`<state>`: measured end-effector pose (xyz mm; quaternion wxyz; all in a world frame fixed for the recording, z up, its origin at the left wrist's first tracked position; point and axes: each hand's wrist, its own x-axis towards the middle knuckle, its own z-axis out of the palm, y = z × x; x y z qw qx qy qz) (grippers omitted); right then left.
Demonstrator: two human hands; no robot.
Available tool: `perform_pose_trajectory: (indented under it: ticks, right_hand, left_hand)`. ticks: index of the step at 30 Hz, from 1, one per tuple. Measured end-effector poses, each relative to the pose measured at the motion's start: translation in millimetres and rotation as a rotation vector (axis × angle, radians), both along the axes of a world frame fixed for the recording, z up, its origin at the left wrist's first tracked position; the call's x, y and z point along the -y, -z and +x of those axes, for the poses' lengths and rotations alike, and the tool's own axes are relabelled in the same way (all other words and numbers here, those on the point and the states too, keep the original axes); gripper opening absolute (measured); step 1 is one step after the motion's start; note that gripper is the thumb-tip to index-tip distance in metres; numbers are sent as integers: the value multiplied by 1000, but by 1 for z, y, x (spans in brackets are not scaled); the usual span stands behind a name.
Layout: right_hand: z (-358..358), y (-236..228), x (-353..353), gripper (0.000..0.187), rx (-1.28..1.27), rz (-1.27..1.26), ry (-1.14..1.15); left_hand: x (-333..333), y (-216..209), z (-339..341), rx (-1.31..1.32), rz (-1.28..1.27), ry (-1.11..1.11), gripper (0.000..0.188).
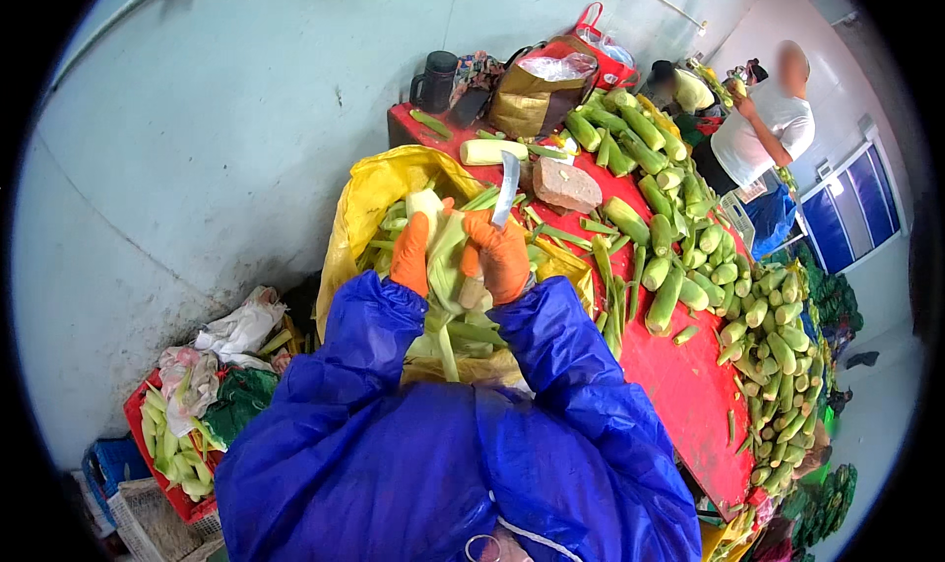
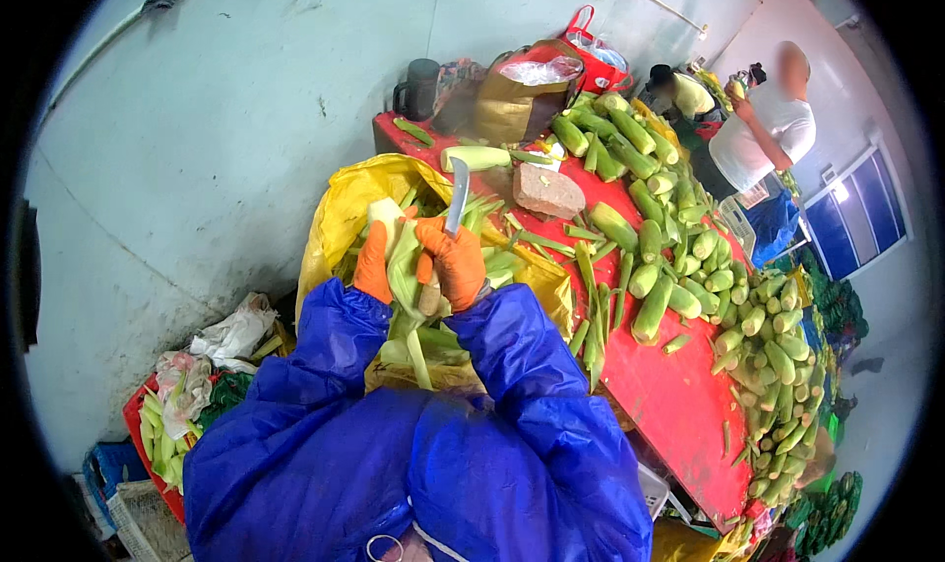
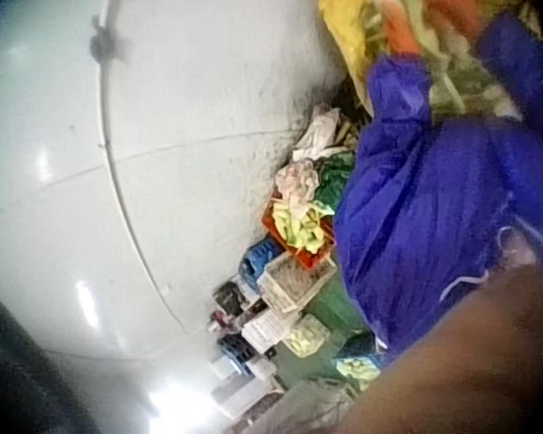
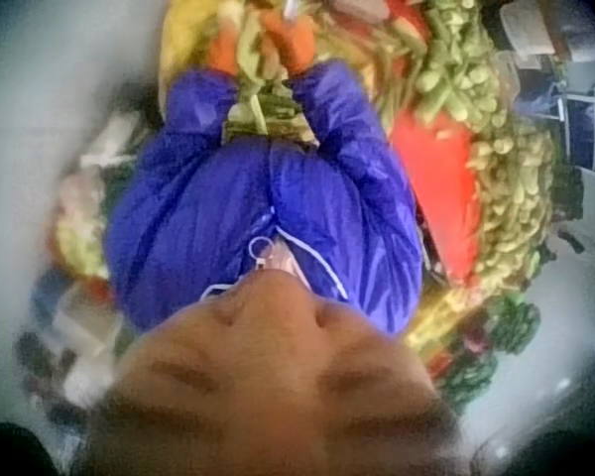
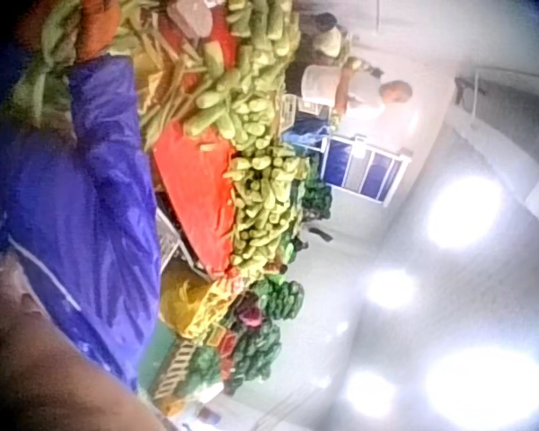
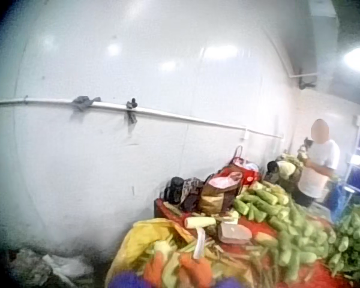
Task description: The person peels green vegetables at a red table, removes husks, and places the peeled pieces into a white crate. They also move crates and walk around the room to retrieve more vegetables.
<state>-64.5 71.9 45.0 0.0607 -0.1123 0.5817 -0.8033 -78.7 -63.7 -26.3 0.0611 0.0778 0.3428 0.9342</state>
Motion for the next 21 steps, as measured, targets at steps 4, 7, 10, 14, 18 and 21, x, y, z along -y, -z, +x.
perform_pose_trajectory:
  ticks: [4, 7, 10, 14, 18, 21]
  right_hand:
    - [15, 0, -17, 32, -101, 95, -75]
    - [41, 16, -67, 28, 37, 375, -360]
    - [69, 42, -93, 29, 141, 528, -375]
    - [42, 2, -88, 43, 208, 673, -104]
    - [22, -47, -66, 59, 40, 537, 151]
    - [-2, -40, -25, 56, 8, 603, 191]
  left_hand:
    - [5, -16, -2, 96, 38, 48, 85]
    - [44, -6, -43, 159, 3, -107, 89]
    - [63, 5, -60, 218, 35, -242, 89]
    - [42, -13, -48, 65, -176, -228, 78]
    - [14, -33, -39, -108, -450, -143, 62]
    - [-21, -43, -27, -190, -363, 18, 65]
